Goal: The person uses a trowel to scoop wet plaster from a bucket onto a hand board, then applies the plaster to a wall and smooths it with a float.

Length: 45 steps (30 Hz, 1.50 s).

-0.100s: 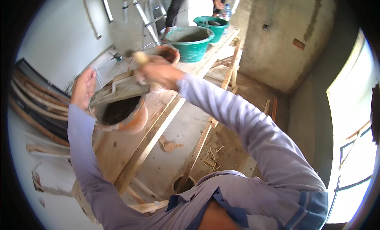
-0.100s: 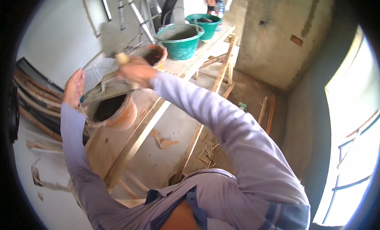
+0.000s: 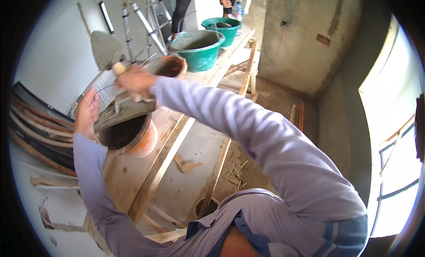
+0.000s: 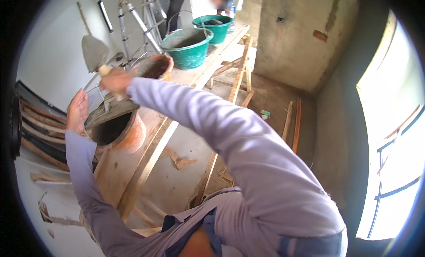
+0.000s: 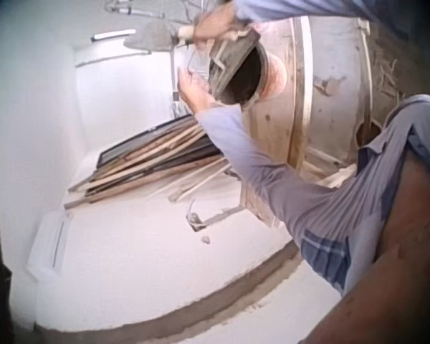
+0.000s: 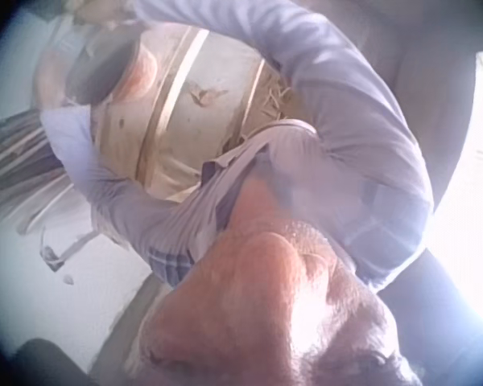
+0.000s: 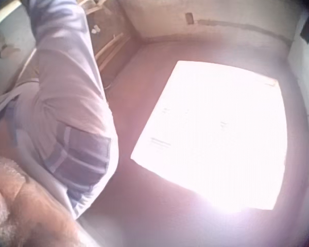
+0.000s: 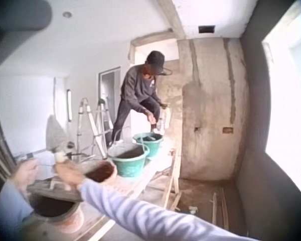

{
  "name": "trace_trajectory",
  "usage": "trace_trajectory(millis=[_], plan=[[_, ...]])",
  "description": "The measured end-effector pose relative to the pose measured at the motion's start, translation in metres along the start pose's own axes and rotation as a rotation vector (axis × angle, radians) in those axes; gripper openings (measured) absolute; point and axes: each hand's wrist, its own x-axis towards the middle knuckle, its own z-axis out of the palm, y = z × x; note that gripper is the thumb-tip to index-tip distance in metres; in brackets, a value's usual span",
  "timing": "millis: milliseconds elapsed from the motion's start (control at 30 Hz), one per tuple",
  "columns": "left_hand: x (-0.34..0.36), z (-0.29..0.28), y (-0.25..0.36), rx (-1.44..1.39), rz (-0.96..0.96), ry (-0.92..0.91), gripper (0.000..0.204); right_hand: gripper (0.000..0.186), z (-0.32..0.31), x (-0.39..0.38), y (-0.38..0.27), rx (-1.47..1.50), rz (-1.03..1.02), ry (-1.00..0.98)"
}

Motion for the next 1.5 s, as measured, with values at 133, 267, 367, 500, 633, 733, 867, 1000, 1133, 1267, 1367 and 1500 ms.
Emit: trace_trajectory(millis=[133,267,367,500,633,733,867,1000,1133,1267,1367,1500], plan=[[0.011,0.005,-0.001,-0.088,0.027,-0.010,0.030,0.040,0.027,0.069,0.048,-0.367,-0.225,0.166],[0.018,0.004,-0.003,-0.071,0.035,0.000,0.026,0.040,0.031,0.073,0.070,-0.376,-0.120,0.140],[0.021,-0.008,-0.006,-0.142,0.006,0.119,0.028,0.036,0.028,0.046,0.047,-0.306,-0.013,0.089],[0.015,-0.009,0.013,-0.240,0.016,0.113,0.035,0.042,-0.010,0.014,0.033,-0.270,-0.169,0.179],[0.022,0.035,0.016,-0.203,-0.028,0.079,0.048,0.045,-0.114,-0.078,0.046,-0.345,-0.224,0.318],[-0.009,0.003,0.053,-0.087,0.052,0.094,0.052,0.044,-0.181,-0.164,0.063,-0.385,-0.239,0.448],[-0.027,0.052,0.087,0.016,0.069,0.040,0.057,0.040,-0.277,-0.314,0.166,-0.475,-0.046,0.717],[-0.028,0.120,0.103,0.130,0.037,0.114,0.068,0.032,-0.310,-0.502,0.249,-0.673,0.286,1.094],[-0.020,0.130,0.094,-0.121,-0.015,-0.927,0.066,0.044,-0.272,-0.638,0.295,-0.875,0.934,1.174],[-0.038,0.234,0.057,-0.225,-0.116,-0.700,0.065,0.038,-0.196,-0.747,0.361,-0.953,0.996,1.244],[-0.046,0.325,0.027,-0.301,-0.198,-0.785,0.061,0.042,-0.140,-0.801,0.385,-0.890,1.194,1.224],[-0.020,0.427,-0.018,-0.348,-0.292,-0.964,0.060,0.032,-0.105,-0.813,0.381,-0.574,1.590,1.219]])
